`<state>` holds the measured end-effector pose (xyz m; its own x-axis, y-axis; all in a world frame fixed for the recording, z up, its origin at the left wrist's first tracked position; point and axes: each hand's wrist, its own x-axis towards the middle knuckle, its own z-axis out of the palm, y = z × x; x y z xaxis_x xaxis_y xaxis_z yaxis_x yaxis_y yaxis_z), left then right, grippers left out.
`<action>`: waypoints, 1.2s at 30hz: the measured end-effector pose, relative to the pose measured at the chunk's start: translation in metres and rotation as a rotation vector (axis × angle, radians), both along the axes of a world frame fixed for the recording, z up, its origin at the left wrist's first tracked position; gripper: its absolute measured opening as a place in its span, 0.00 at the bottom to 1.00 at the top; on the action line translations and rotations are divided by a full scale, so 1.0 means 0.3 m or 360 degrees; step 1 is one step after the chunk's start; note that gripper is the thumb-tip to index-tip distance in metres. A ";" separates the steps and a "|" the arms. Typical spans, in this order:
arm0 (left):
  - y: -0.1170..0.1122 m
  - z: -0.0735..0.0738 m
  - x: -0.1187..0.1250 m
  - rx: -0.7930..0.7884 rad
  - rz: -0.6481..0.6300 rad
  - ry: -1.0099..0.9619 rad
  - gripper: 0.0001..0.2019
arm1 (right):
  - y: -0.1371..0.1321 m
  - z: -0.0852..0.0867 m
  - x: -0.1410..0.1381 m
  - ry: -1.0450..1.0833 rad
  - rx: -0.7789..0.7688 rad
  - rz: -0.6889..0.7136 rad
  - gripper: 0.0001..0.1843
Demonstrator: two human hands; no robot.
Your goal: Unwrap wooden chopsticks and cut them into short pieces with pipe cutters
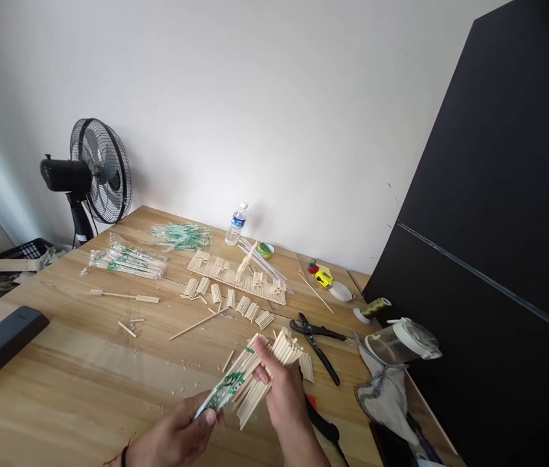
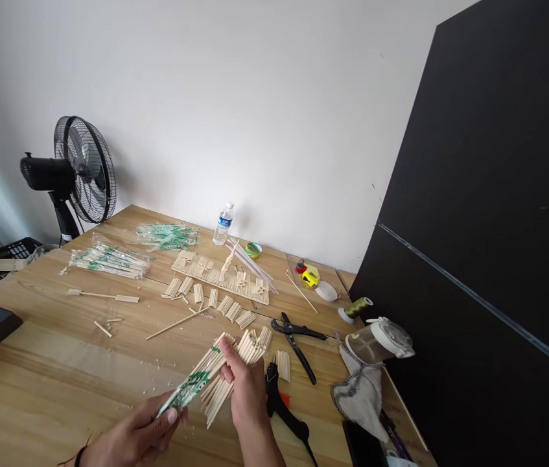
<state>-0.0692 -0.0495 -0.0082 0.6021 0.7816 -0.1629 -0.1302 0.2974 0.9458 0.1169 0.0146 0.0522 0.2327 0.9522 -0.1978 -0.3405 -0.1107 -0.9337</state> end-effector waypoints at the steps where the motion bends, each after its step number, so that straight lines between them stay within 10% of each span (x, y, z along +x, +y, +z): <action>1: -0.002 -0.001 -0.002 -0.0003 -0.0002 -0.0011 0.28 | 0.002 0.002 0.001 0.0017 -0.0009 -0.0013 0.25; 16: -0.017 0.014 -0.023 -0.0073 0.0035 0.0204 0.30 | 0.004 -0.098 0.018 0.0143 -0.0089 0.0015 0.23; 36: -0.074 0.010 -0.015 -0.0276 0.0105 0.0169 0.32 | -0.027 -0.066 0.028 0.0174 0.0000 0.0277 0.24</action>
<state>-0.0737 -0.0718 -0.0052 0.5230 0.7733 -0.3584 -0.0570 0.4513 0.8905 0.1255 0.0065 0.0325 0.0416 0.9762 -0.2127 -0.4156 -0.1767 -0.8922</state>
